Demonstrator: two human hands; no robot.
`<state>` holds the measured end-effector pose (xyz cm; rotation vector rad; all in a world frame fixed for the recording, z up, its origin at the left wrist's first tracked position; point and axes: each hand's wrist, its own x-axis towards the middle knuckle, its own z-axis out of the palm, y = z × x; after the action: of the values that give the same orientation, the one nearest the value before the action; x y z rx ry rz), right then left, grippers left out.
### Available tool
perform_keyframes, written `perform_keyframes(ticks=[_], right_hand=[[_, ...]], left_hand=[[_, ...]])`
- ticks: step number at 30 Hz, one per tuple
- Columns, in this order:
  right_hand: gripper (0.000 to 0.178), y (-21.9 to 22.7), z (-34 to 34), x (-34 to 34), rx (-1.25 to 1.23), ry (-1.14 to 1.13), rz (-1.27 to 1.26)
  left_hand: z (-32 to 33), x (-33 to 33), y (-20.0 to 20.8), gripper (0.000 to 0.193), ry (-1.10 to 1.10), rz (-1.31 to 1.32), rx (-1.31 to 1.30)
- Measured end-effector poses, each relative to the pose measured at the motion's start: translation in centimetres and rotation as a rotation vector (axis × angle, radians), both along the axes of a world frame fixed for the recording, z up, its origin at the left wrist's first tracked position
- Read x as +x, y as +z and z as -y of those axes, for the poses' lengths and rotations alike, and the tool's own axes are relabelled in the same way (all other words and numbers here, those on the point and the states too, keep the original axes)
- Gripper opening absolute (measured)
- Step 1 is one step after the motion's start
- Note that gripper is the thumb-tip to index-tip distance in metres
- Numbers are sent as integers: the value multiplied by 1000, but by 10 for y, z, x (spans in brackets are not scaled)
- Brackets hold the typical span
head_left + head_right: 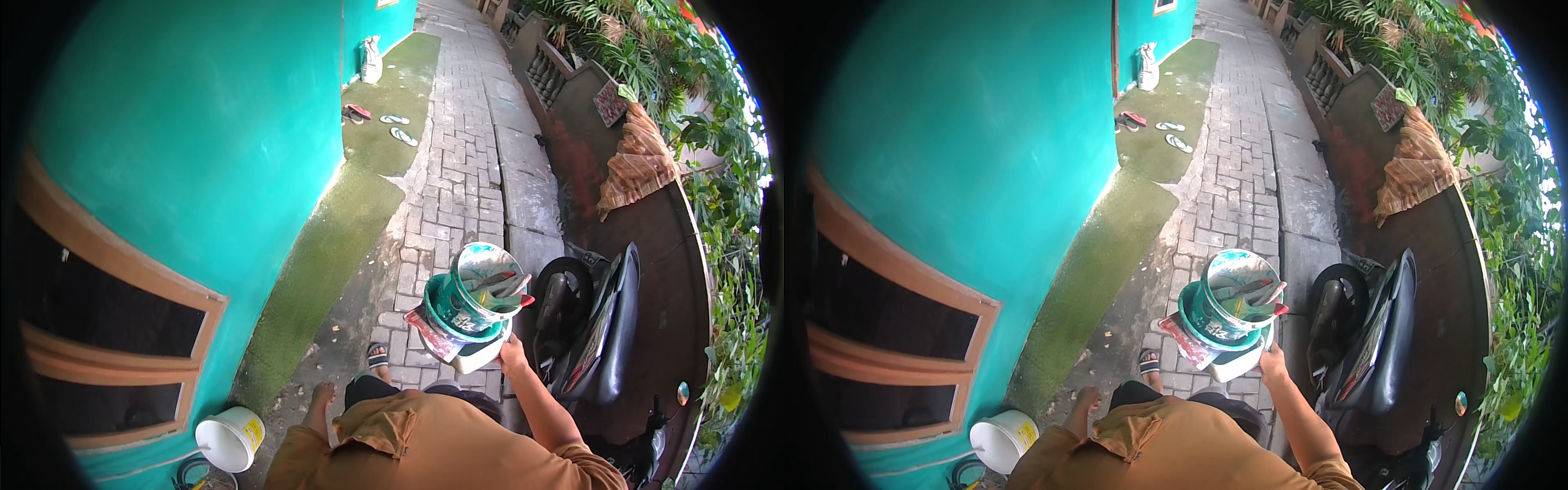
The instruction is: The person carries stacked paint buckets to a doorway, sets them down, and uses a paintbrush to stir green paint in a bucket. They then move to a low wall and continue stirring the paint before returning to the doorway area.
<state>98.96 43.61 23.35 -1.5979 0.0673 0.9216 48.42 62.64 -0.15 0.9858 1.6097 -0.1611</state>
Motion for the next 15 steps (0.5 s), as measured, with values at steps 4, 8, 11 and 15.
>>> perform_keyframes(ticks=[4, 8, 11, 15], right_hand=[[36, 23, -10, 73, -63, -57, -3], [38, -1, -71, 129, 36, -75, -84], [37, -16, -110, 191, 117, -120, -94], [29, -47, -185, 270, 209, -138, -84]], left_hand=[[-92, 154, 18, 33, -51, 145, 172], [-207, 210, 12, 32, -112, 191, 232], [-244, 270, 4, 33, -140, 151, 256], [-272, 283, -5, 35, -56, -24, 204]])
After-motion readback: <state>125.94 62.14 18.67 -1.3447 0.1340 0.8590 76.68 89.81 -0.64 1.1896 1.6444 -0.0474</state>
